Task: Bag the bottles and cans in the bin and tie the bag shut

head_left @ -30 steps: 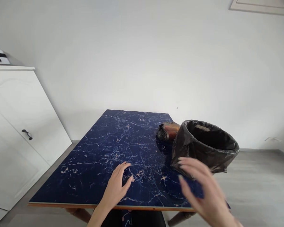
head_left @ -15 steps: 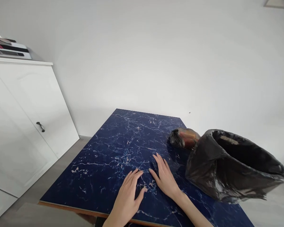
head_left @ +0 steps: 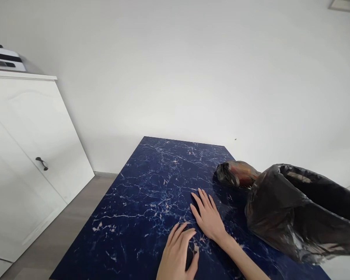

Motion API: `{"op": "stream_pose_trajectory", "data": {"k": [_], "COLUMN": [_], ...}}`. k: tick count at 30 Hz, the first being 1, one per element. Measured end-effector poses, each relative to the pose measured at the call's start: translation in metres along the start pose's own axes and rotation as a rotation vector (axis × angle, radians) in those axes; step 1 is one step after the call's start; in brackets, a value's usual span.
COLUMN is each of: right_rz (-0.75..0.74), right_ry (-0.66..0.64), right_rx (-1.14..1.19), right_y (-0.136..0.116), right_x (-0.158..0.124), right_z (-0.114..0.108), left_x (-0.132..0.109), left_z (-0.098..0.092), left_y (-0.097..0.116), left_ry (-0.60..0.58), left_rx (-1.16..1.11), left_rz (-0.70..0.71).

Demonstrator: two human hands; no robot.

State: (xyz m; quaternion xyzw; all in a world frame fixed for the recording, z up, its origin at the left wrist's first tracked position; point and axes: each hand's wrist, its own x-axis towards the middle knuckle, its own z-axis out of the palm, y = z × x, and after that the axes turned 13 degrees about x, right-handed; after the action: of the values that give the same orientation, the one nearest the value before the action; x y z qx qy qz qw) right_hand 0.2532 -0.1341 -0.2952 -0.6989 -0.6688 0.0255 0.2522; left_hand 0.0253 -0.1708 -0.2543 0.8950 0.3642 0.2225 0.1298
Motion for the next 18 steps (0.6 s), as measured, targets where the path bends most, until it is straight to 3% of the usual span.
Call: {"op": "stream_pose_trajectory", "data": {"k": [7,18], "right_rz": [0.003,0.024], "right_ry": [0.027,0.053], "right_rx": [-0.002,0.019], "right_y": [-0.003,-0.008], "right_x": [0.003,0.006], "right_z": [-0.002,-0.010], "left_x": [0.005,0.007], "left_z": [-0.005,-0.007], "left_y": [0.000,0.003], "left_ry": [-0.003,-0.028], "left_rx": [0.022,0.055], "left_rz": [0.099,0.032]}}
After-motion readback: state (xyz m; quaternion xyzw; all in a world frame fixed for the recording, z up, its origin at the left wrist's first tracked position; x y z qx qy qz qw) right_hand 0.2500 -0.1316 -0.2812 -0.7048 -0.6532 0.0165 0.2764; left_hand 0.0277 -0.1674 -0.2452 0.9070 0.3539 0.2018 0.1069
